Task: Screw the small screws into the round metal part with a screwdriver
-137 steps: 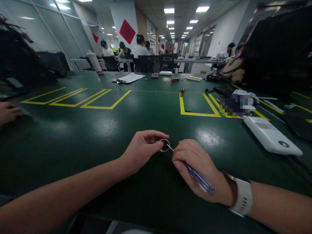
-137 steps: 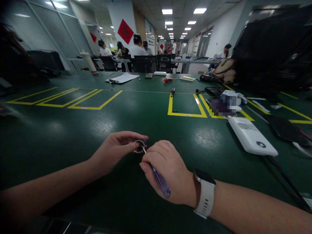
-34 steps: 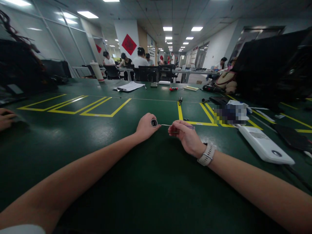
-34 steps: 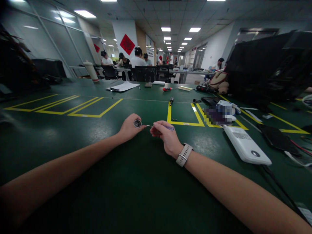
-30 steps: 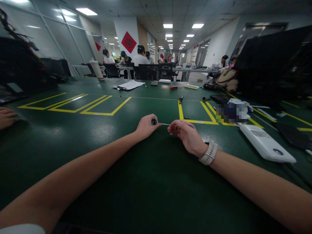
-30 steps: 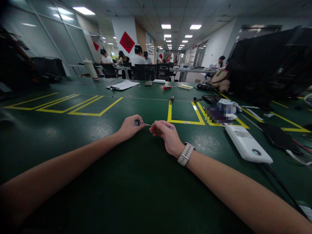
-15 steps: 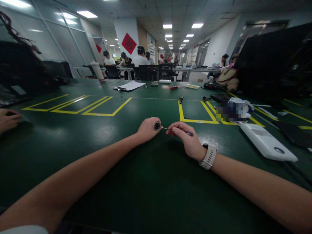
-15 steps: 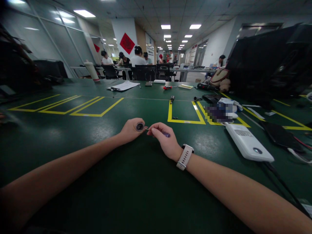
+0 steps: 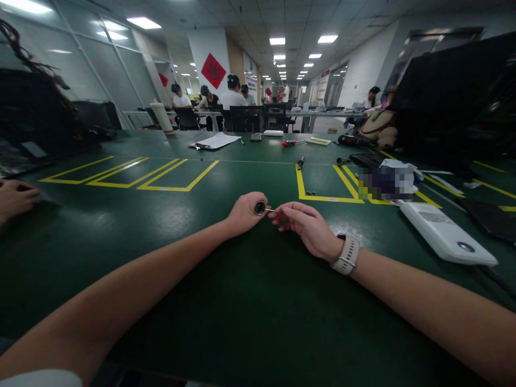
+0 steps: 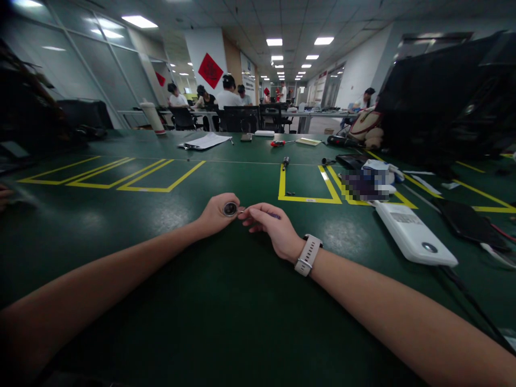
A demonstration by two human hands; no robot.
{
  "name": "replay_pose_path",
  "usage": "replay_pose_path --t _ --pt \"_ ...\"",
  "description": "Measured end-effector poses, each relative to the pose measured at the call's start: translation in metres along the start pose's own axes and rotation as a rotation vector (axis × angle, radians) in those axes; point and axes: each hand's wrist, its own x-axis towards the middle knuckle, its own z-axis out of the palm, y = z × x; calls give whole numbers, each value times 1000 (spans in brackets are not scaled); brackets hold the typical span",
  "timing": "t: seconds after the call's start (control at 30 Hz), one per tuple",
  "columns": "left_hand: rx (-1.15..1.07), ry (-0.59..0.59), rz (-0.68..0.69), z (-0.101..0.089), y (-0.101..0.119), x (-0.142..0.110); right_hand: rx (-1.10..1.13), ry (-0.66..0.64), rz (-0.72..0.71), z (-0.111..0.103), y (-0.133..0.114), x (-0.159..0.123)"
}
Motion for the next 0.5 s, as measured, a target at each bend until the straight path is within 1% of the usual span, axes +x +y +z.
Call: replay_pose_path --t 0.1,0.2,0.33,0.5 --pt "-52 -6 -57 0 1 0 54 -28 41 -1 -1 1" --pt "-19 8 -101 1 1 0 11 -9 6 2 0 0" --pt "139 20 -112 2 0 0 -100 37 -34 7 0 -2" --pt "336 -19 -96 3 1 -1 -207 51 -9 13 -1 -5"
